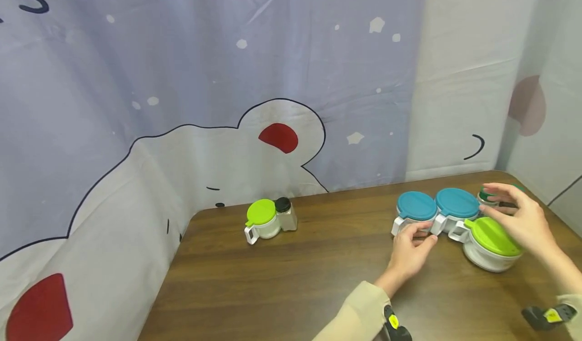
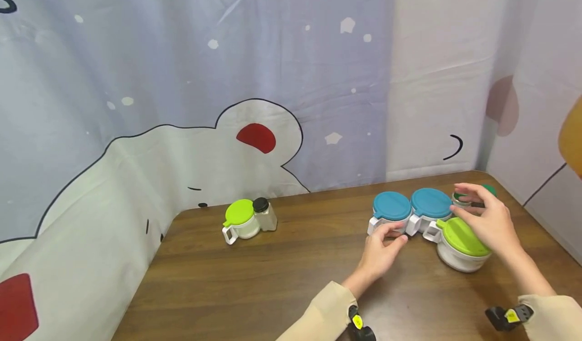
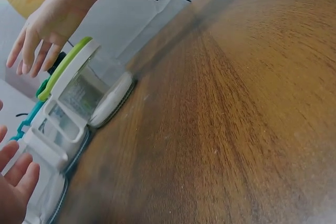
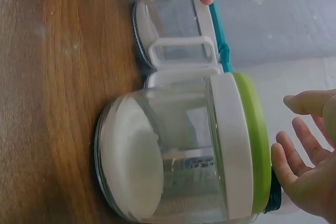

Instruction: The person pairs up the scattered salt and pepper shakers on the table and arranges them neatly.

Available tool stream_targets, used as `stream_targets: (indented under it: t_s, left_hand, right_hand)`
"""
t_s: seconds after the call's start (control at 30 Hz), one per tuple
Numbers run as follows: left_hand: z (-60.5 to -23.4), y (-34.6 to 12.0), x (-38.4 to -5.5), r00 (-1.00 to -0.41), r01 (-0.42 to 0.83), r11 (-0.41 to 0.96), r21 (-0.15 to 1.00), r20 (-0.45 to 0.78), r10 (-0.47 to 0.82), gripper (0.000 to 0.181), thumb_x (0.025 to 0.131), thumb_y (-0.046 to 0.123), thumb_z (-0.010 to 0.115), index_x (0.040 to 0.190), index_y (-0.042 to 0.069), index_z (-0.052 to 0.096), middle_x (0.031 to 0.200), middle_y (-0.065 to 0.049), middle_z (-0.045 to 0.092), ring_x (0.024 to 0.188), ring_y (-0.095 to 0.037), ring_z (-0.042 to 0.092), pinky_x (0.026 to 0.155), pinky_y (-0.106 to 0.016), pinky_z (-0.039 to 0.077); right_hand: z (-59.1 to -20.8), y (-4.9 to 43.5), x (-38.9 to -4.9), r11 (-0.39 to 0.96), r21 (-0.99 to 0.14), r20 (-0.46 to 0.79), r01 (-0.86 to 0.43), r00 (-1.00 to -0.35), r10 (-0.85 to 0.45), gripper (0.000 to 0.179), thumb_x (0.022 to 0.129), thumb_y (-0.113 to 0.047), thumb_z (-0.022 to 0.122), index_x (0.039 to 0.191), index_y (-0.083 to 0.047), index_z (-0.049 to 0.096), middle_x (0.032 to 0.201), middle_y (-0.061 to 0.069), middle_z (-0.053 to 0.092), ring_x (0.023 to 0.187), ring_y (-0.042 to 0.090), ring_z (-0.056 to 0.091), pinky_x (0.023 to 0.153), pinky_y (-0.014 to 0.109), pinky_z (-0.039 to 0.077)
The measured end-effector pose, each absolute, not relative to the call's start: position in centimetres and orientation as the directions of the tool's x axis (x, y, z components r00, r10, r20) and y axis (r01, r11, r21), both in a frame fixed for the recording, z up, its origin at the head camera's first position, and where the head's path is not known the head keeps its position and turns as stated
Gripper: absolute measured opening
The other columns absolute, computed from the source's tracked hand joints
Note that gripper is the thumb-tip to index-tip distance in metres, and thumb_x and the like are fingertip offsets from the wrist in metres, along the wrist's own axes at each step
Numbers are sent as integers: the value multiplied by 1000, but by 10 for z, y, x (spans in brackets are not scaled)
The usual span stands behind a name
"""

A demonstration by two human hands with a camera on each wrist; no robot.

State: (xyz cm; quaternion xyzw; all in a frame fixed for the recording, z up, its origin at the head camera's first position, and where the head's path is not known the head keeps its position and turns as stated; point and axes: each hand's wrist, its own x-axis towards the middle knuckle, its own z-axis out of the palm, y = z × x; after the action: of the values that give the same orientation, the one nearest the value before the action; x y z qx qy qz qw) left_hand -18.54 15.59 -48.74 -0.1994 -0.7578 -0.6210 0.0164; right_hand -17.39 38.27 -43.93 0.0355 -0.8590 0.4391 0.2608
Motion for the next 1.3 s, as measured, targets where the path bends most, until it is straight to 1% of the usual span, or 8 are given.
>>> stream_targets:
  t_s: [0.1, 0.23, 0.47, 0.6, 0.8, 1.03, 1.17, 1.3]
  left_hand:
    - [-488, 160, -185, -901, 336, 166, 927, 265, 342, 30, 90, 14, 64, 119, 8, 65, 117, -6, 67, 103, -8, 64, 82, -6, 47]
    - [-487, 164, -184, -873, 394, 182, 901, 306, 379, 32, 90, 15, 63, 121, 7, 64, 119, -5, 66, 104, -7, 64, 83, -8, 48]
    - [-484, 173, -184, -842, 430, 190, 883, 316, 438, 35, 91, 16, 63, 125, 10, 62, 123, 0, 64, 111, -3, 58, 88, -10, 47]
    - [-483, 177, -185, -825, 456, 226, 861, 313, 471, 38, 91, 19, 64, 128, 12, 60, 127, 3, 62, 116, 1, 54, 90, -10, 45]
    - [-480, 180, -185, -818, 462, 252, 851, 298, 493, 42, 90, 22, 65, 131, 13, 57, 132, 6, 58, 121, 3, 49, 93, -11, 43]
    - [-480, 182, -185, -822, 439, 323, 839, 230, 520, 54, 86, 33, 70, 136, 24, 52, 140, 18, 49, 133, 0, 38, 105, -19, 37]
    - [-479, 183, -184, -824, 426, 328, 843, 212, 525, 59, 84, 34, 72, 138, 26, 50, 141, 19, 48, 134, 0, 37, 105, -20, 37]
    - [-480, 186, -186, -825, 426, 335, 840, 209, 525, 62, 82, 34, 74, 138, 25, 50, 140, 19, 48, 133, 0, 39, 104, -19, 38]
  right_hand:
    - [-439, 387, -172, 612, -740, 477, -278, -859, 186, 47, 83, -2, 71, 126, 1, 54, 103, -36, 53, 89, -21, 50, 70, -3, 41]
    - [-437, 391, -168, 601, -755, 463, -260, -862, 208, 47, 83, -2, 71, 127, -3, 54, 102, -35, 54, 88, -21, 51, 69, -3, 42]
    - [-434, 400, -163, 631, -750, 453, -198, -849, 272, 50, 86, -6, 69, 133, -10, 53, 104, -41, 46, 89, -23, 46, 66, -3, 41]
    - [-434, 405, -162, 605, -765, 473, -222, -830, 295, 52, 85, -1, 69, 133, -14, 54, 106, -41, 47, 87, -23, 48, 66, -3, 41]
    - [-435, 410, -163, 628, -735, 550, -257, -768, 329, 49, 82, 3, 71, 127, -12, 59, 103, -42, 50, 88, -22, 48, 72, -6, 38]
    - [-442, 417, -162, 630, -740, 553, -236, -747, 369, 53, 81, 2, 71, 129, -16, 58, 102, -43, 48, 93, -23, 44, 76, -6, 34]
    - [-446, 421, -161, 620, -760, 529, -198, -743, 411, 53, 83, -3, 71, 131, -21, 57, 100, -45, 46, 97, -23, 41, 79, -5, 29]
    - [-451, 426, -158, 627, -758, 517, -180, -752, 408, 56, 84, -6, 70, 134, -26, 54, 102, -46, 44, 98, -23, 37, 83, -3, 28]
